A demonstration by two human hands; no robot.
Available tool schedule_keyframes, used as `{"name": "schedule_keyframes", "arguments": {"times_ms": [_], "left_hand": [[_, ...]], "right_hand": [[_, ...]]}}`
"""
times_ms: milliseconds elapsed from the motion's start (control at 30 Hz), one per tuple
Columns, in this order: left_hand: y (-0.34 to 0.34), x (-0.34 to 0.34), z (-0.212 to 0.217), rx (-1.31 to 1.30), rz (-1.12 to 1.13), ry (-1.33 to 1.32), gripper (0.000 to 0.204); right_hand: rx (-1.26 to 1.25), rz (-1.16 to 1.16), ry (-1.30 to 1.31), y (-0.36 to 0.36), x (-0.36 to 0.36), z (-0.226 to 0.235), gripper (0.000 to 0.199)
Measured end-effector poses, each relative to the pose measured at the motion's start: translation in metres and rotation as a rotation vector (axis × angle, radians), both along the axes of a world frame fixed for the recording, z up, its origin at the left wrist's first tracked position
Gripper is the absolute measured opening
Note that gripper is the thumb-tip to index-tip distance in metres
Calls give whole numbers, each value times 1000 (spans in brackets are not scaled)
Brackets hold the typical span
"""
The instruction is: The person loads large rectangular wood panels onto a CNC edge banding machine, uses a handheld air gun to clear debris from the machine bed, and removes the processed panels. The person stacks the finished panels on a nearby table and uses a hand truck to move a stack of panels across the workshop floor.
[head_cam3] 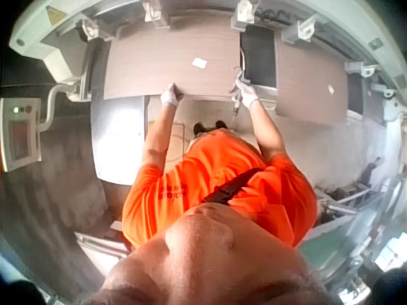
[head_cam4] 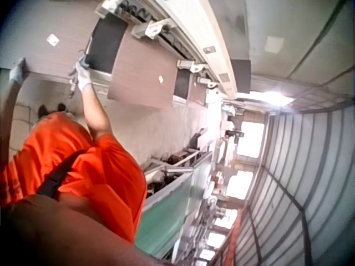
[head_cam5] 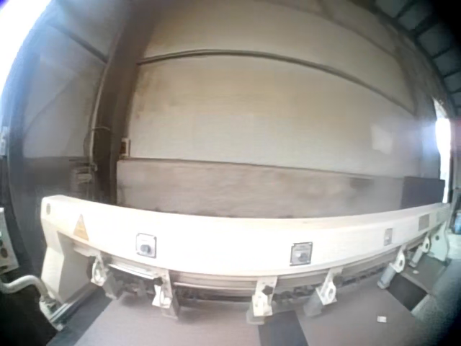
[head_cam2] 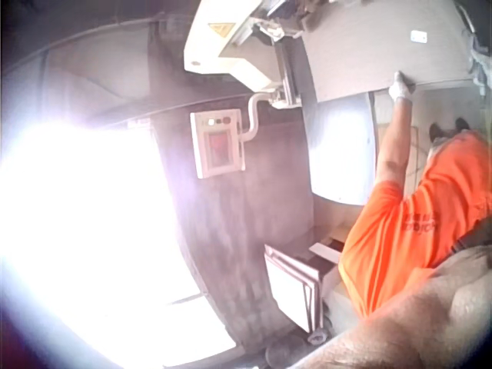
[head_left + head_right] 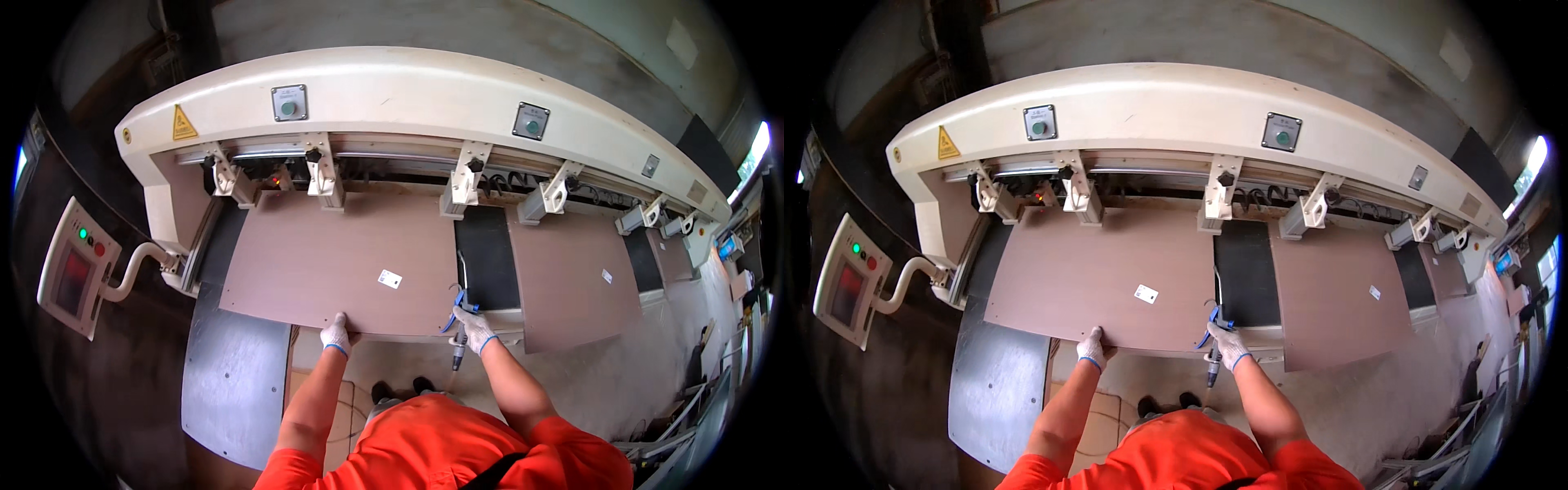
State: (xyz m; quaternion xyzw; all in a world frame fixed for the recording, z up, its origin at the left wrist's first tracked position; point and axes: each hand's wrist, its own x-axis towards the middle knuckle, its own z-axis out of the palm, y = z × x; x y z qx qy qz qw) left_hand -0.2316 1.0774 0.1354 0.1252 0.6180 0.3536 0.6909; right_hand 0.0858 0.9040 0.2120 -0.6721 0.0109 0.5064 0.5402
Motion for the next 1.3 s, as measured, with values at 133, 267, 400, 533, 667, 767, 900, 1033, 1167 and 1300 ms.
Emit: {"name": "schedule_keyframes", "arguments": {"times_ms": [133,267,400,533,667,767,900,1033,1167,1300], "left_hand": [[2,0,-5,7,-19,-45,31],[4,-8,-15,-17,-42,-70,30],[9,-5,-24,-4,-54,-77,26],[10,-9,-26,3,-58,-66,27],[-1,-6,-24,2,-51,-63,31],[-10,6,-22,15,-78,-65,34],[-21,26,-35,12,-78,-98,34],[-26,42,-44,62,-91,-125,34],[-51,77,-37,116,28,-139,37],[-109,134,-39,181,3,-357,40]], "right_hand": [[259,-159,-816,3,33,52,24],[133,-122,-1279,33,67,180,43],[-52,-94,-1457,54,81,248,39],[-195,81,-1370,49,87,270,41],[-100,133,-1224,-8,56,253,39],[-219,384,-1019,-71,47,198,43],[-392,519,-743,-174,56,122,43],[-420,435,-701,-268,92,73,46],[-597,-8,-849,-321,204,47,43],[-153,-762,-585,-377,341,23,27]]}}
